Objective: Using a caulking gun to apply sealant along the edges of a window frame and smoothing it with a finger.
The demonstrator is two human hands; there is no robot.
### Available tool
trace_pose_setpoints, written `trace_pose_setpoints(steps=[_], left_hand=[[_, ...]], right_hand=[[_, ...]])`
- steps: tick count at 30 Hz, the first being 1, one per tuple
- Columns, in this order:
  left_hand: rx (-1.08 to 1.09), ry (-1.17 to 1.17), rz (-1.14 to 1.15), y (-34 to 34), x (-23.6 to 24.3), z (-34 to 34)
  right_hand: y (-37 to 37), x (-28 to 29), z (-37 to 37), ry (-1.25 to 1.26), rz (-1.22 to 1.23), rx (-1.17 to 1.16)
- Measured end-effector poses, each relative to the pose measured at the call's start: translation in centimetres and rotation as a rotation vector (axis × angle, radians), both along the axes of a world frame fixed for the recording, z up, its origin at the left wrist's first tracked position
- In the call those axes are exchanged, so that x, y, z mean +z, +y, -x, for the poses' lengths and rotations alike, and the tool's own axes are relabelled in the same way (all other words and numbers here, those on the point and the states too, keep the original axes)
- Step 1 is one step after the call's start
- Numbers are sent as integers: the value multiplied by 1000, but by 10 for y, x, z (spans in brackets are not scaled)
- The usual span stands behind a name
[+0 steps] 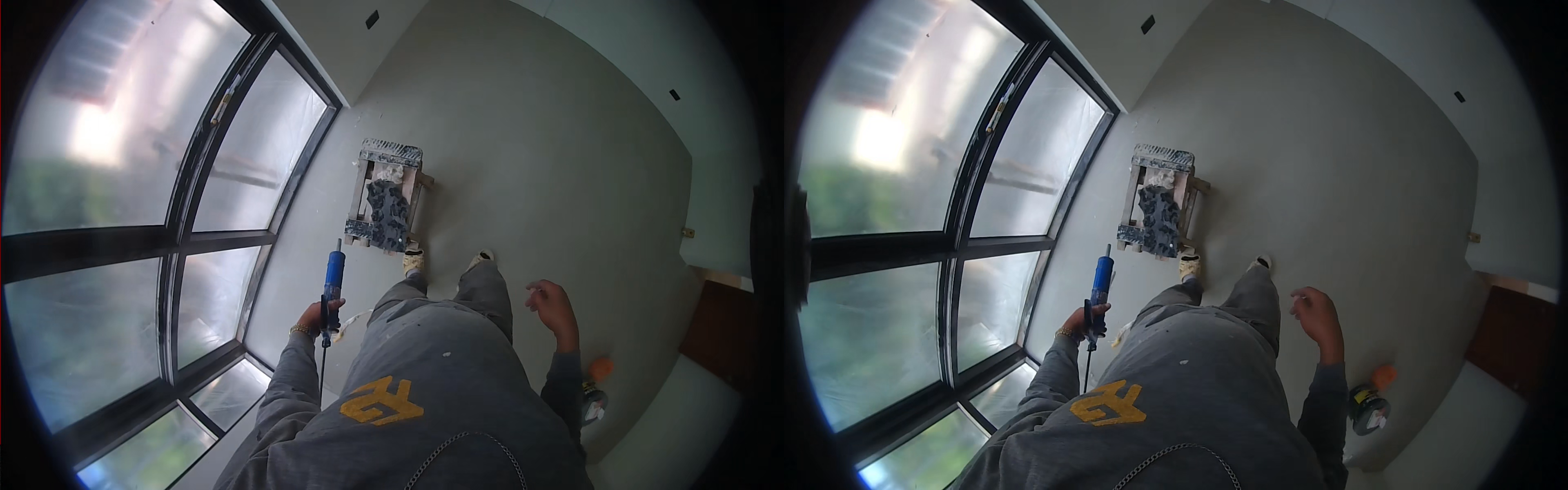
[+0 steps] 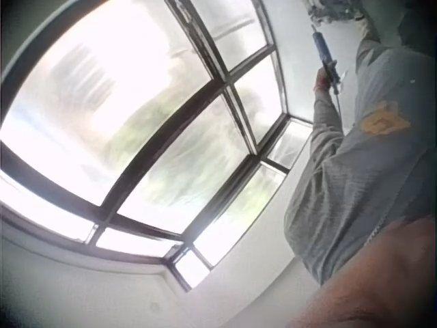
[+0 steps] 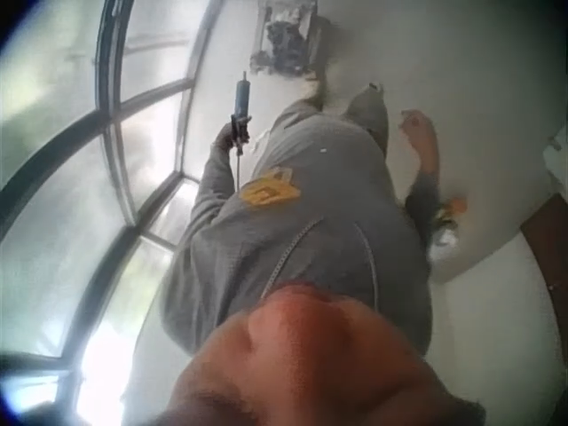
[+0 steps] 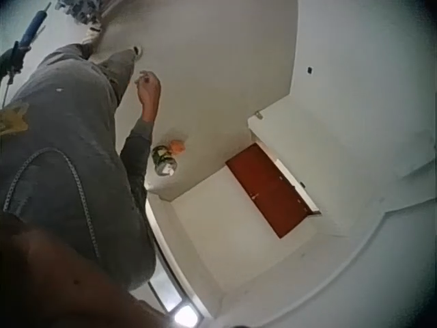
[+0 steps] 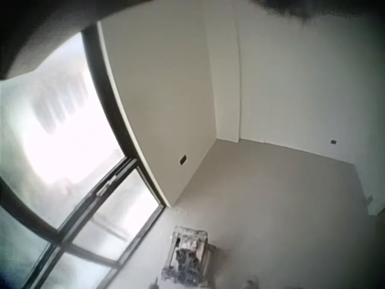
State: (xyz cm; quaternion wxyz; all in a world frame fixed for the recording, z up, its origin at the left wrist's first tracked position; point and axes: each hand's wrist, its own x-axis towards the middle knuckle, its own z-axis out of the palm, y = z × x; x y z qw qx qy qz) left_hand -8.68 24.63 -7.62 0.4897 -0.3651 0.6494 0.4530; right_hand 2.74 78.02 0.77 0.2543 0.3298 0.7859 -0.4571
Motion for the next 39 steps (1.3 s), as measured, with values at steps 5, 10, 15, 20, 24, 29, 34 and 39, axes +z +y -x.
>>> trace_pose_setpoints(steps=[5,10,15,20,24,29,34,39], left_hand=[[223,13,60,26,2,-52],[593,-3,141,111,5,-167],[901,-72,161,219,18,-298],[1076,-144,136,318,26,-412],[1236,-267,57,386,22,-472],[1370,-131,-30,420,-30,-510],[1391,41,-160,412,-74,-451],[1070,-43,-38,338,-72,-423]], right_hand=[[82,-114,-43,-322,166,-314],[229,-155,-36,-483,216,265],[343,-185,65,-588,108,30],[311,-201,220,-403,26,328],[224,-176,288,-290,225,552],[213,-175,221,-389,64,1053],[176,-45,166,-324,35,1389],[144,-47,100,-233,-50,1208]])
